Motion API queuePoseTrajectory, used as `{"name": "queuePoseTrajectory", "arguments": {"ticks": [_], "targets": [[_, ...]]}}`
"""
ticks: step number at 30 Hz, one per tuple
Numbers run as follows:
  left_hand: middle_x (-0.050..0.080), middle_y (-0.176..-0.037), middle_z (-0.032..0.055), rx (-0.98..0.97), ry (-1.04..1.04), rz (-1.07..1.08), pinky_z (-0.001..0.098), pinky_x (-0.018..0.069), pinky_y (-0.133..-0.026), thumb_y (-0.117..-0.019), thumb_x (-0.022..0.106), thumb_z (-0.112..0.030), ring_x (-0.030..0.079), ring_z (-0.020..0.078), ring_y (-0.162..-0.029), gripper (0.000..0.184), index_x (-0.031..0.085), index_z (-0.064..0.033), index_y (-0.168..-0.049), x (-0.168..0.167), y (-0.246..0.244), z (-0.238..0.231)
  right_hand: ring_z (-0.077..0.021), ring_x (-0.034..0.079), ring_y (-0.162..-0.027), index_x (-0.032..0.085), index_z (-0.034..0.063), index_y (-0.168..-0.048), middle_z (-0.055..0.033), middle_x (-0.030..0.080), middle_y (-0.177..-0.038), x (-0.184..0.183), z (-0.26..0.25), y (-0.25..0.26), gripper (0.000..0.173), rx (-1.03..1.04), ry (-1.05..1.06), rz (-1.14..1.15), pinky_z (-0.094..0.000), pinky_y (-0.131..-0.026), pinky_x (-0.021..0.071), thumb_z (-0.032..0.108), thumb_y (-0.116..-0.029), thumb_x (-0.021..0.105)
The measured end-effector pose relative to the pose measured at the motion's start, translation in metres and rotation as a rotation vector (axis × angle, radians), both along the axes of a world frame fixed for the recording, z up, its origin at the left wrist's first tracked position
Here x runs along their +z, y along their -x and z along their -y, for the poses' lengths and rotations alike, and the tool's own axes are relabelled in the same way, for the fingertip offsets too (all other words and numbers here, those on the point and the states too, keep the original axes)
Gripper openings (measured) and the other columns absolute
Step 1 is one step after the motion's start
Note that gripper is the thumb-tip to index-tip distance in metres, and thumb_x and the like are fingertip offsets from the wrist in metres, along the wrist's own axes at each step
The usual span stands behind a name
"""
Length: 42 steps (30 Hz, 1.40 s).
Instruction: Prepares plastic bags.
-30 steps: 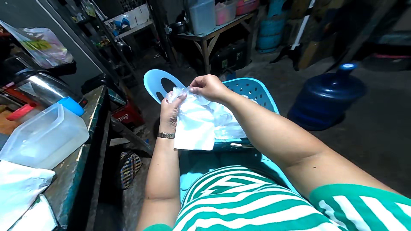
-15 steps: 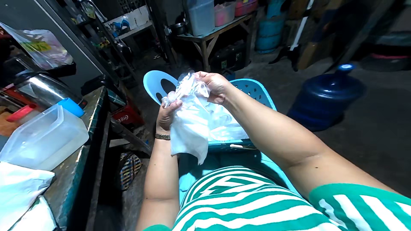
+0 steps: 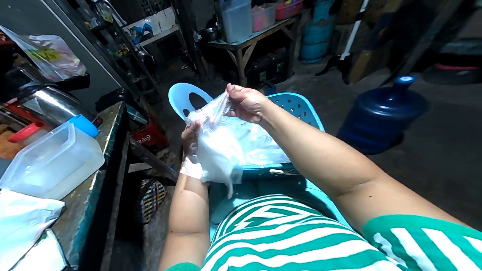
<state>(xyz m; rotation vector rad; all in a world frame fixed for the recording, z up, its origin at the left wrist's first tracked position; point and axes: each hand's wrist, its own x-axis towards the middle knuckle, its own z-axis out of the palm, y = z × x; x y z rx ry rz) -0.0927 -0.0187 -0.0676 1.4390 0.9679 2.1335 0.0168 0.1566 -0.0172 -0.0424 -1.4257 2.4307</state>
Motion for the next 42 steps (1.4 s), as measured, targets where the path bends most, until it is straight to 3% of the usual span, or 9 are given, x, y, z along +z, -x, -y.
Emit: {"name": "queuePoseTrajectory", "arguments": {"ticks": [5,9,14,17,22,30,34,38,42], "targets": [[0.075,-0.105,-0.0059,-0.152,-0.044,0.155,0.0226,0.0585,-0.086,-0.0808,0.083,-0.038,0.071,0.0035,-0.097,0.043,0.068,-0.0187,-0.116,0.001,0.018,-0.011,-0.0075,0.063,-0.065,0.061,0.009,-0.092,0.0011,0.063,-0.071,0.0,-0.002,-0.007,0.046,0.136,-0.19,0.023,-0.0252,-0.065,0.056,0.036,-0.1132,0.031],[0.072,-0.121,-0.0057,-0.39,0.077,-0.082,0.0298,0.0561,-0.099,-0.0882,0.071,-0.055,0.068,0.0081,-0.114,0.068,0.053,-0.0219,-0.145,0.009,0.038,-0.014,0.0013,0.066,-0.066,0.068,0.0141,-0.081,0.0083,0.071,-0.073,-0.008,-0.011,-0.013,0.023,0.437,-0.459,-0.242,-0.0183,-0.066,0.0566,0.003,-0.0954,0.054],[0.077,-0.093,-0.0055,0.049,0.167,0.185,0.0198,0.0594,-0.082,-0.0883,0.077,-0.029,0.072,0.0006,-0.088,0.012,0.074,-0.0215,-0.097,0.014,-0.028,-0.006,-0.0066,0.07,-0.076,0.061,0.0149,-0.096,0.0034,0.072,-0.081,-0.006,-0.015,-0.011,0.032,0.295,-0.118,-0.288,-0.0262,-0.076,0.0602,0.014,-0.1103,0.032],[0.078,-0.089,-0.0046,-0.005,0.052,0.167,0.0198,0.0593,-0.079,-0.0904,0.071,-0.023,0.072,0.0006,-0.083,0.006,0.077,-0.0225,-0.092,0.0,-0.011,-0.007,-0.0002,0.057,-0.055,0.059,0.0137,-0.086,0.0074,0.059,-0.064,-0.003,-0.012,-0.013,0.037,0.24,-0.275,-0.13,-0.0174,-0.055,0.0501,0.02,-0.1118,0.033],[0.076,-0.096,-0.0029,-0.253,-0.002,0.218,0.0244,0.058,-0.086,-0.1035,0.056,-0.03,0.071,0.0049,-0.092,0.023,0.075,-0.0186,-0.101,0.001,0.004,-0.014,0.0019,0.066,-0.069,0.066,0.0127,-0.084,0.0088,0.07,-0.075,-0.009,-0.016,-0.014,0.011,0.489,-0.564,-0.233,-0.0181,-0.067,0.0566,0.003,-0.0865,0.061],[0.077,-0.1,-0.0089,-0.257,0.087,-0.032,0.0181,0.0576,-0.083,-0.0818,0.082,-0.039,0.071,-0.0008,-0.091,0.029,0.077,-0.0262,-0.107,-0.008,0.006,0.001,-0.0029,0.067,-0.07,0.065,0.0135,-0.095,0.0052,0.07,-0.077,-0.01,-0.02,-0.009,0.032,0.404,-0.213,-0.325,-0.0224,-0.07,0.0587,0.01,-0.1079,0.036],[0.076,-0.086,-0.0076,0.134,0.067,0.135,0.0187,0.059,-0.075,-0.0771,0.075,-0.012,0.07,-0.0015,-0.08,0.017,0.071,-0.021,-0.09,0.002,-0.016,-0.004,0.0003,0.061,-0.063,0.06,0.0084,-0.087,0.0065,0.063,-0.071,-0.003,-0.011,-0.015,0.025,0.318,-0.595,-0.035,-0.019,-0.063,0.0541,0.011,-0.1064,0.045],[0.071,-0.084,-0.004,0.301,0.177,0.252,0.022,0.0582,-0.071,-0.0879,0.051,0.01,0.067,0.0035,-0.076,0.027,0.062,-0.0147,-0.091,0.013,-0.021,-0.024,-0.0028,0.061,-0.062,0.064,-0.0003,-0.08,0.0002,0.064,-0.068,0.004,-0.006,-0.024,0.013,0.461,-0.961,0.042,-0.0212,-0.062,0.052,-0.006,-0.0835,0.074],[0.069,-0.082,-0.0018,0.568,0.294,0.281,0.0238,0.0595,-0.071,-0.0919,0.057,0.011,0.068,0.0051,-0.074,0.019,0.06,-0.0059,-0.101,0.018,-0.025,-0.032,-0.0048,0.064,-0.079,0.066,-0.004,-0.102,-0.0045,0.068,-0.09,0.005,-0.019,-0.025,0.02,0.149,-0.905,-0.098,-0.0241,-0.077,0.0563,-0.006,-0.0843,0.074]]}}
